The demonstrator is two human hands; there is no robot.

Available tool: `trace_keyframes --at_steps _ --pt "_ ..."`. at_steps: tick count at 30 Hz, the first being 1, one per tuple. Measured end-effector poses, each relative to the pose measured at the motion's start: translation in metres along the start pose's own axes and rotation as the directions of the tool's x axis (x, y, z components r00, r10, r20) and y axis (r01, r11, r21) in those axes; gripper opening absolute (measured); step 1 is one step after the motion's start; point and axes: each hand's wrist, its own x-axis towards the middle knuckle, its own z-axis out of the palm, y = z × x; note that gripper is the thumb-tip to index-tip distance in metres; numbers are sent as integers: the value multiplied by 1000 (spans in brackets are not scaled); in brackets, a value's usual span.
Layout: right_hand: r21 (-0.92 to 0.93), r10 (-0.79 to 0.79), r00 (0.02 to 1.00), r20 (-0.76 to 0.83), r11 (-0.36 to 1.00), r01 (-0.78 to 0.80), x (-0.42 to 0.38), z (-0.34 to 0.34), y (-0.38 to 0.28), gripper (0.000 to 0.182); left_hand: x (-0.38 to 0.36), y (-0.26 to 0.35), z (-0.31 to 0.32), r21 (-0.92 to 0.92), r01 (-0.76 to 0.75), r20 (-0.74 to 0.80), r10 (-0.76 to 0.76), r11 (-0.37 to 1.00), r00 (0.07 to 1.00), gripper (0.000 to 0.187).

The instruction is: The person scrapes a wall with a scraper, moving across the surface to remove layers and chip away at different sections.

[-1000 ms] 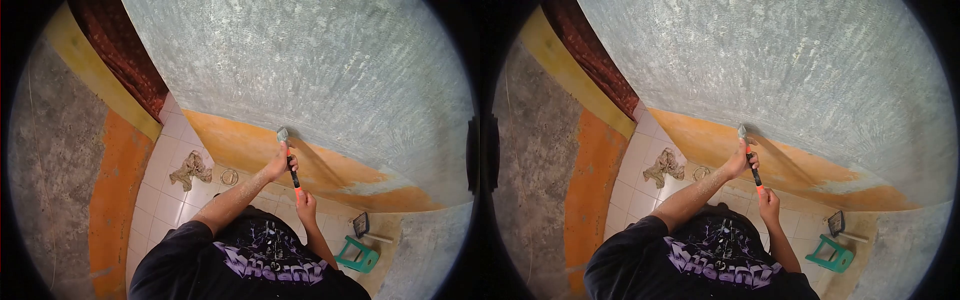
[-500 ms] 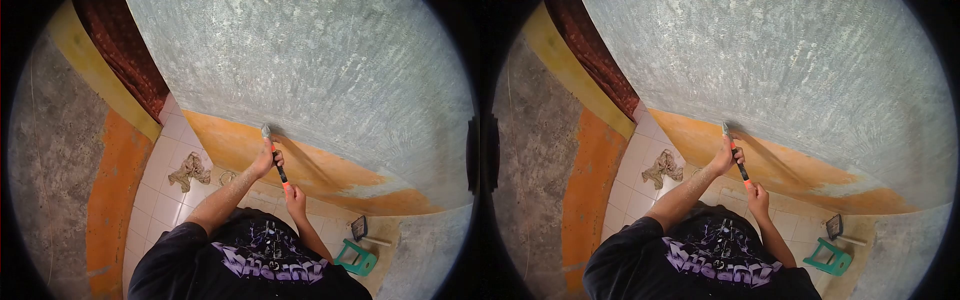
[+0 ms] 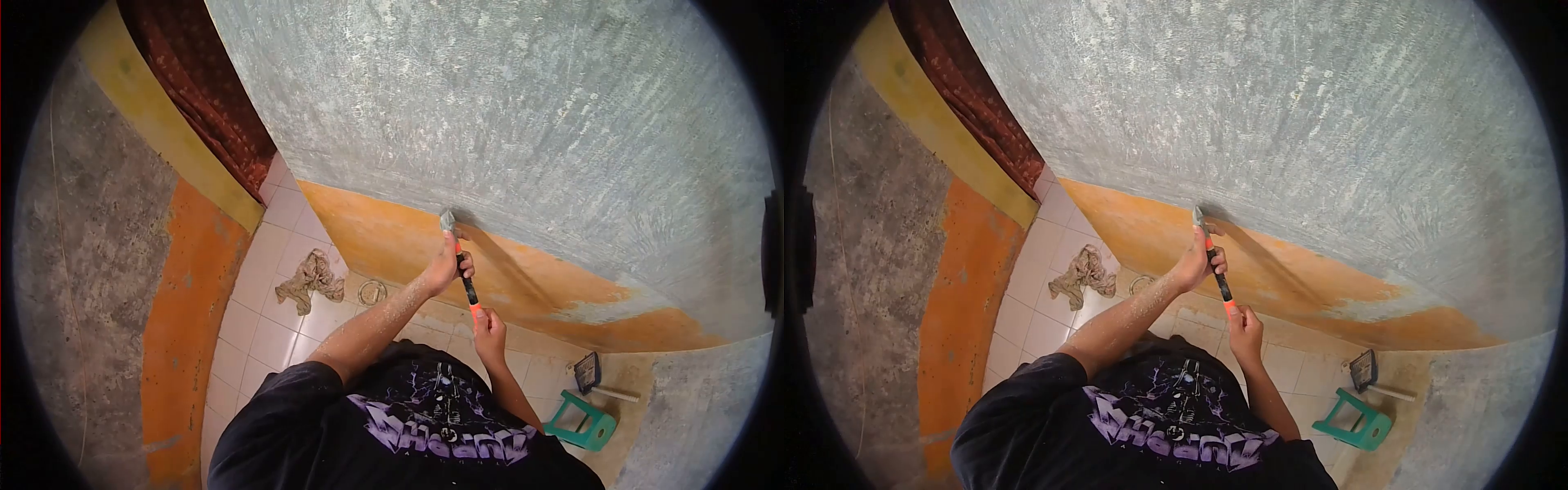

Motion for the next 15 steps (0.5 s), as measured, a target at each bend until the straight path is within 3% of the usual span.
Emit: trace_keyframes --at_steps 3,6,9,12,15 --pt "52 32 999 2 998 -32 -3 -8 -1 29 3 -7 6 23 1 41 -1 1000 999 63" --pt "-50 34 999 -13 998 -34 -2 -5 -9 32 -1 -1 3 -22 15 -3 -15 1000 1000 62" --pt "-46 16 1000 -10 999 -16 0 4 -8 33 -4 8 -5 10 -31 14 31 999 999 61" --pt "-94 -53 998 -40 994 49 -5 -3 -9 30 -3 1 6 -54 19 12 -19 998 1000 61" --pt "-76 -5 998 -61 997 1 -7 -15 -4 29 1 -6 13 -9 3 65 -2 1000 998 65"
